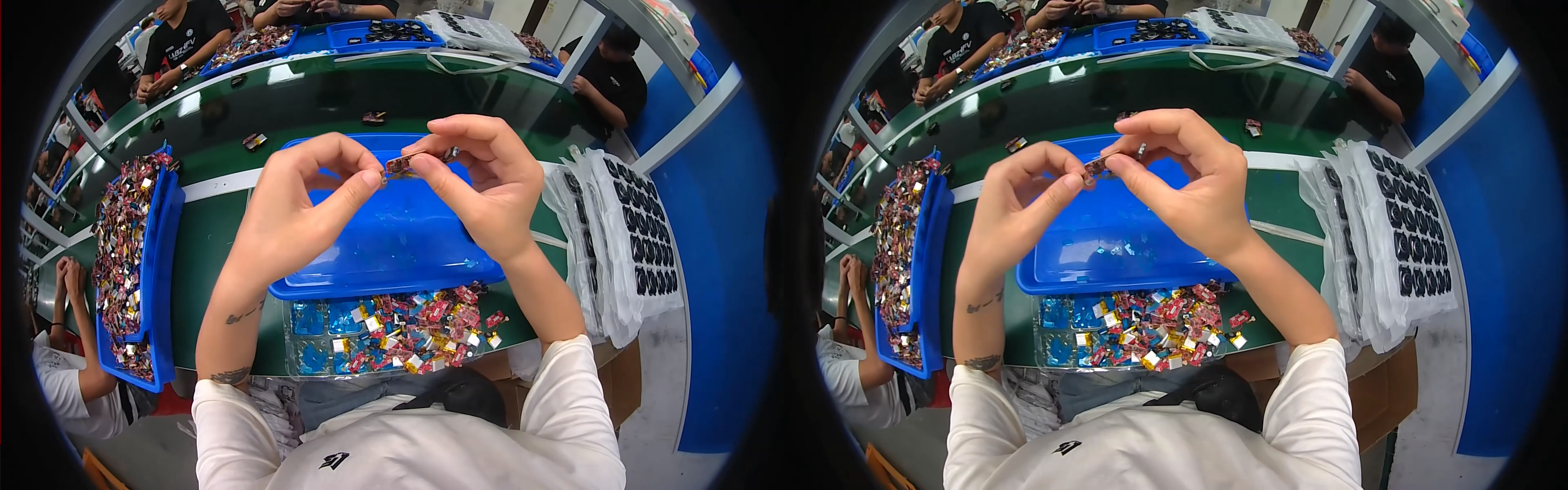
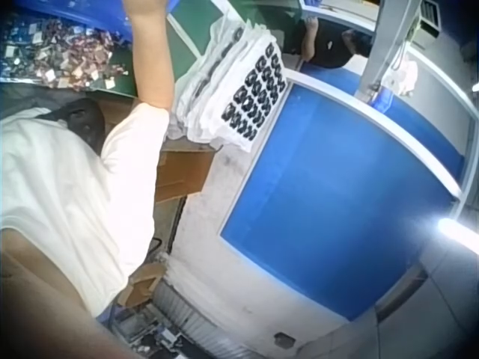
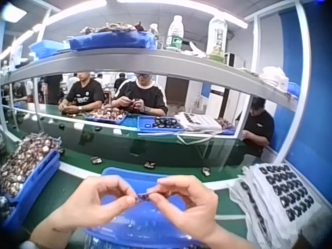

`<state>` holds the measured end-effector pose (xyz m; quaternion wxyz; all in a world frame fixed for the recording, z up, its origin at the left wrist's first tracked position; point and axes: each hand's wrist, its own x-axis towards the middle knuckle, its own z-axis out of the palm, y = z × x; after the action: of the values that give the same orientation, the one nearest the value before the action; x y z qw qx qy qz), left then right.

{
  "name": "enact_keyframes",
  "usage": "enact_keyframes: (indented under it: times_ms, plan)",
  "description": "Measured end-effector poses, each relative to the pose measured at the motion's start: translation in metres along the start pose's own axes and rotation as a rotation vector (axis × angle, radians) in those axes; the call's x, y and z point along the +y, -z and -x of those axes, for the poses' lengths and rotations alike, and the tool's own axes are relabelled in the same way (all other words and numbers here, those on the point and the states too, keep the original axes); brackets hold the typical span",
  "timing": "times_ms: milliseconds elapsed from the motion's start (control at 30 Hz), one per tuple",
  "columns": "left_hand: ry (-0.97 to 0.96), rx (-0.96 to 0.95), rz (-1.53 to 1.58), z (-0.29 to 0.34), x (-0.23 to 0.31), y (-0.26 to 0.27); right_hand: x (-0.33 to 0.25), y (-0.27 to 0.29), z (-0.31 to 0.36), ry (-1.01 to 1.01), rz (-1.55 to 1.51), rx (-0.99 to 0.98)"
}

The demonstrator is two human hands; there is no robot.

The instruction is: The user is assembling small electronic camera or sensor modules at a factory conveyor belt.

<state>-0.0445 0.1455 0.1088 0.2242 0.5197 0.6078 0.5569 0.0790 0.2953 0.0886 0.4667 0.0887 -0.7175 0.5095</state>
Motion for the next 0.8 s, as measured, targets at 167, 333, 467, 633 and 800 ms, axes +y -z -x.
enact_keyframes:
  times_ms: [167,333,467,633,800]
  plan:
    - [-0.193,0.116,-0.112,0.0,0.0,0.001,-0.013,-0.002,0.002,-0.166,-0.018,-0.057]
    - [-0.232,0.084,-0.051,-0.002,-0.009,0.003,-0.003,0.005,-0.002,-0.078,0.136,-0.119]
    - [-0.148,0.069,-0.011,-0.001,-0.005,0.003,-0.006,0.011,-0.005,-0.19,0.179,-0.153]
    - [0.065,0.016,0.109,-0.003,-0.005,-0.001,0.001,0.008,-0.003,-0.04,0.115,-0.134]
    - [0.064,0.034,0.189,-0.001,-0.009,-0.001,-0.007,0.012,-0.006,-0.188,-0.031,-0.197]
